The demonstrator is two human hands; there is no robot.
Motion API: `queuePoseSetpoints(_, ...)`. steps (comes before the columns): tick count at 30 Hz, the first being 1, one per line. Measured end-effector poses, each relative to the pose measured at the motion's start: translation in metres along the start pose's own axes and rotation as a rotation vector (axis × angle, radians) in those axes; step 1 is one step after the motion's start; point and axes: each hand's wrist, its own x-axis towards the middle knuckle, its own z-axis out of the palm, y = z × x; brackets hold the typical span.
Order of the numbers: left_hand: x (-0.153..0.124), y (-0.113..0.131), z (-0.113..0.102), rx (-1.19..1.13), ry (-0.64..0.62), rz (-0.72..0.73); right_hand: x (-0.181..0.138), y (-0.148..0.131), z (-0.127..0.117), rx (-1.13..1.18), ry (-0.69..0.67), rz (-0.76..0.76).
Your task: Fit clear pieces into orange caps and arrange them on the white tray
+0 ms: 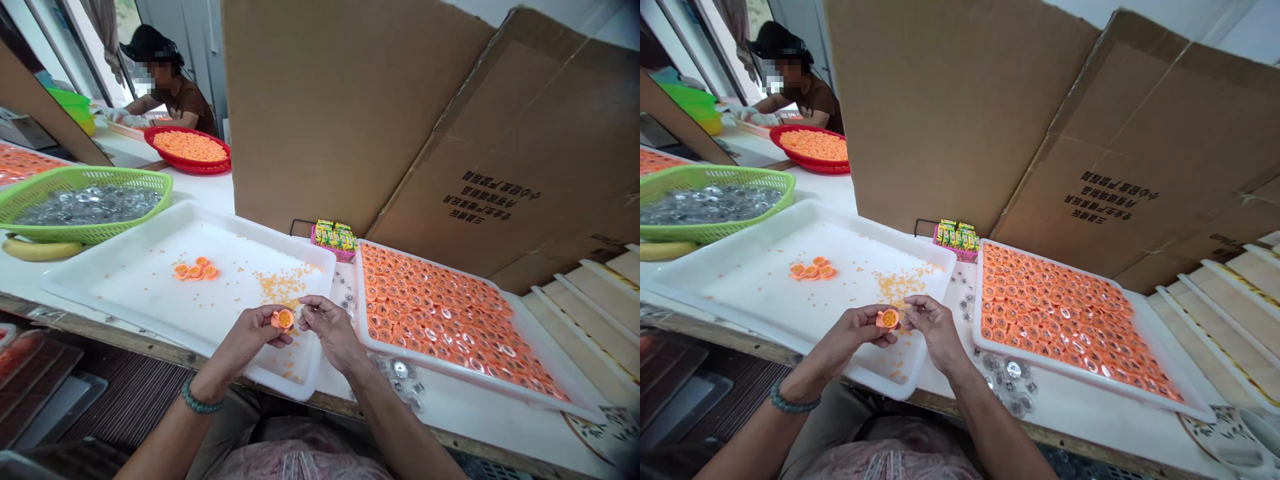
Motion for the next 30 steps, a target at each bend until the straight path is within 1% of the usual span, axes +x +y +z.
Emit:
queuePoseSetpoints(3, -0.001, 0.000, 0.000, -0.006, 0.000, 0.014, 0.002, -0.002, 0.001, -0.080, 0.014, 0.000)
queuePoseSetpoints(7, 0.001, -0.001, 0.000, 0.008, 0.017, 0.007, 0.001, -0.006, 0.001, -0.114, 0.052, -0.008)
queuePoseSetpoints(12, 0.000, -0.002, 0.000, 0.023, 0.022, 0.005, -0.002, -0.009, -0.001, -0.165, 0.035, -0.004)
queuePoseSetpoints(15, 0.000, -0.004, 0.000, 0.023, 0.014, 0.002, 0.000, -0.013, -0.004, -0.237, 0.029, 0.007)
queuePoseSetpoints(17, 0.000, -0.004, 0.000, 0.024, -0.011, 0.000, 0.003, -0.017, -0.008, -0.318, -0.031, 0.006)
queuePoseSetpoints(19, 0.001, -0.004, -0.001, 0.037, -0.043, -0.009, 0.009, -0.023, -0.011, -0.385, -0.128, 0.010)
queuePoseSetpoints(21, 0.002, -0.003, -0.001, 0.049, -0.066, -0.022, 0.016, -0.027, -0.012, -0.414, -0.217, 0.027)
queuePoseSetpoints(23, 0.003, -0.002, -0.001, 0.051, -0.080, -0.033, 0.023, -0.028, -0.012, -0.422, -0.269, 0.036)
queuePoseSetpoints(27, 0.001, 0.000, 0.000, 0.060, -0.110, -0.036, 0.030, -0.024, -0.007, -0.447, -0.312, 0.019)
queuePoseSetpoints(30, 0.001, 0.000, -0.001, 0.072, -0.117, -0.031, 0.028, -0.020, -0.002, -0.505, -0.295, -0.039)
